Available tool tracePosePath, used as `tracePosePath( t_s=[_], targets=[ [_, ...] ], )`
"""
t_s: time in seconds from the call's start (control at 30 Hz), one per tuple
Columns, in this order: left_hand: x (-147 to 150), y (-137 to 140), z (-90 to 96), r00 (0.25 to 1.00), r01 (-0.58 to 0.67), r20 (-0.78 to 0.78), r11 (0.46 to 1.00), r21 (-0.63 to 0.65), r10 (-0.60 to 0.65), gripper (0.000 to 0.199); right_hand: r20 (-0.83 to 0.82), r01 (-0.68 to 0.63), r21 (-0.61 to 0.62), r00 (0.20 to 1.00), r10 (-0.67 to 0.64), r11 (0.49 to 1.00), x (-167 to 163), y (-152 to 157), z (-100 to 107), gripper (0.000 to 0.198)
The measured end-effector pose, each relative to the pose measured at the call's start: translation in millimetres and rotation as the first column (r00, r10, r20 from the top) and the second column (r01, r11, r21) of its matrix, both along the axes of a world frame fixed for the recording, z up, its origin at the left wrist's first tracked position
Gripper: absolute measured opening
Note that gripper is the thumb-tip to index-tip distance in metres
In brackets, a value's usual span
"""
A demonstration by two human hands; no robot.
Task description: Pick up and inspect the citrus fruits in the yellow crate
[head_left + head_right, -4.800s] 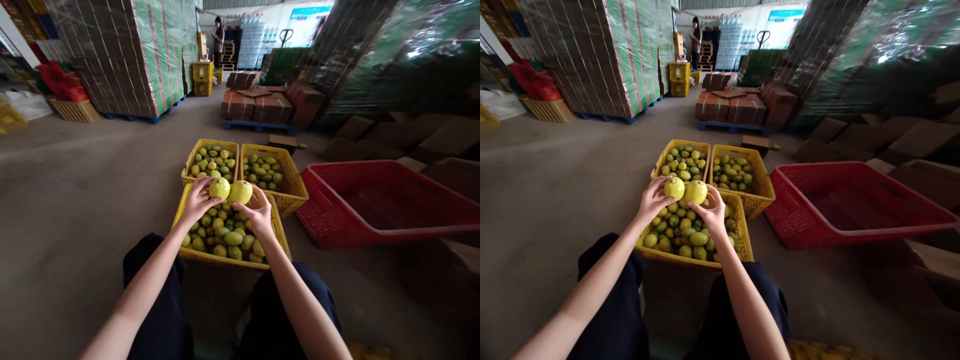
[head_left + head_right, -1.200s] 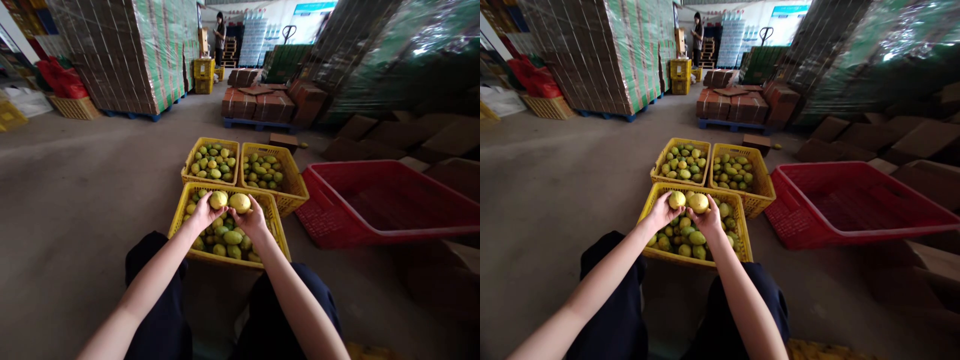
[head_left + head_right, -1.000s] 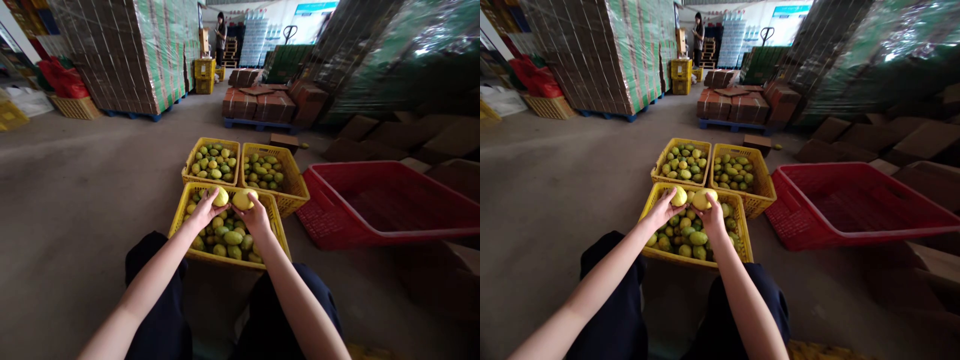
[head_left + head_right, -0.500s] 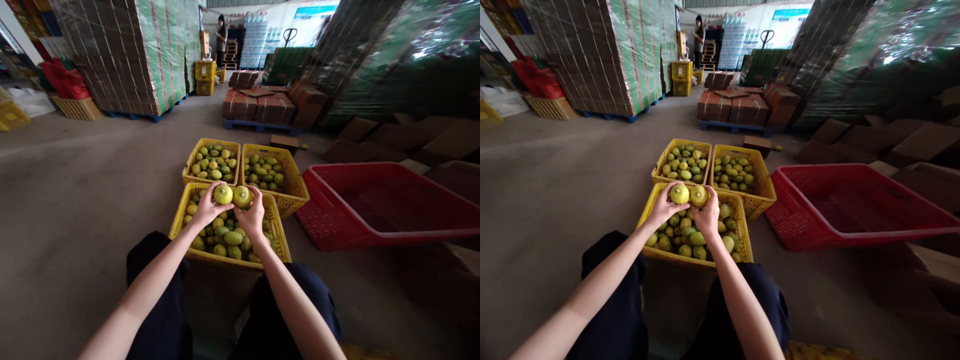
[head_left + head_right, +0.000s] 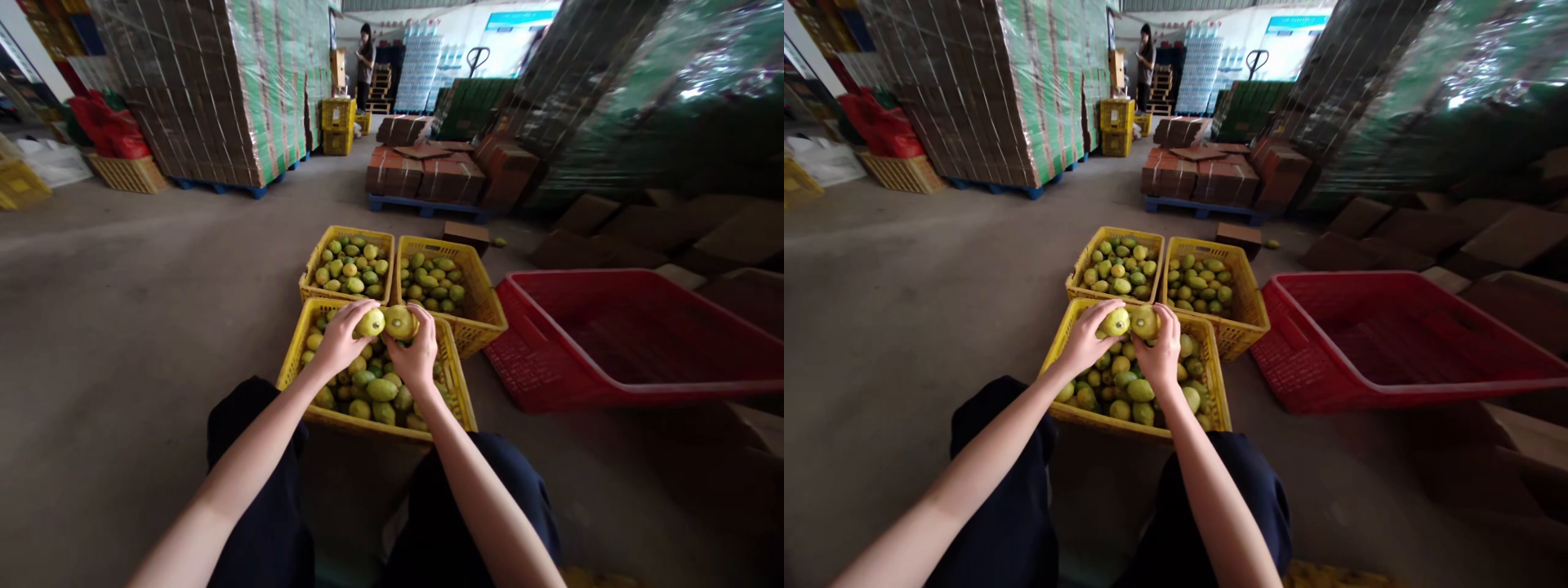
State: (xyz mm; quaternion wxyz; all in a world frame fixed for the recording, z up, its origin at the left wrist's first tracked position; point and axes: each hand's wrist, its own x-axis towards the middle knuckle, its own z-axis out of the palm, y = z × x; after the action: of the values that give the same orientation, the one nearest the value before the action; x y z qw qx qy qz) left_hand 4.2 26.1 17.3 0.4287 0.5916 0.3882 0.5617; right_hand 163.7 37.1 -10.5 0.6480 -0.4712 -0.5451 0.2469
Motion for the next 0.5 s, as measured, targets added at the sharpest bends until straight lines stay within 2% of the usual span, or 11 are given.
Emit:
tracePosePath(
  t_s=[0.1,0.17,0.27,0.3,0.37,0.43,0.5],
  targets=[
    [1,-1,2.1,0.992,-0.111,0.057,0.994,-0.011,0.112,0.05,0.048,0.036,0.015,0.998,-0.036,0.999,1,-2,3,0.05],
    [1,1,2.7,0.978,-0.181,0.101,0.983,-0.044,0.184,0.055,0.017,0.027,-0.025,1.0,-0.027,0.999,1,-3,5,0.054],
    [0,6,1.3,0.952,-0.181,0.213,0.967,-0.181,0.218,0.057,-0.246,-0.111,-0.146,0.967,0.073,0.983,2,-1,7,0.063],
    [0,9,0.6,0.934,-0.162,0.275,0.957,-0.242,0.228,0.054,-0.377,-0.187,-0.193,0.92,0.103,0.963,3,1,8,0.062],
    [0,13,0.0,0.882,-0.077,0.409,0.929,-0.363,0.233,0.044,-0.615,-0.369,-0.259,0.776,0.142,0.893,4,4,10,0.051],
    [-1,16,1.3,0.827,0.059,0.523,0.891,-0.451,0.209,0.031,-0.756,-0.538,-0.268,0.632,0.172,0.799,6,6,14,0.034],
    [-1,16,4.0,0.782,0.184,0.597,0.85,-0.494,0.178,0.019,-0.825,-0.636,-0.257,0.536,0.177,0.728,8,6,20,0.023]
  ],
)
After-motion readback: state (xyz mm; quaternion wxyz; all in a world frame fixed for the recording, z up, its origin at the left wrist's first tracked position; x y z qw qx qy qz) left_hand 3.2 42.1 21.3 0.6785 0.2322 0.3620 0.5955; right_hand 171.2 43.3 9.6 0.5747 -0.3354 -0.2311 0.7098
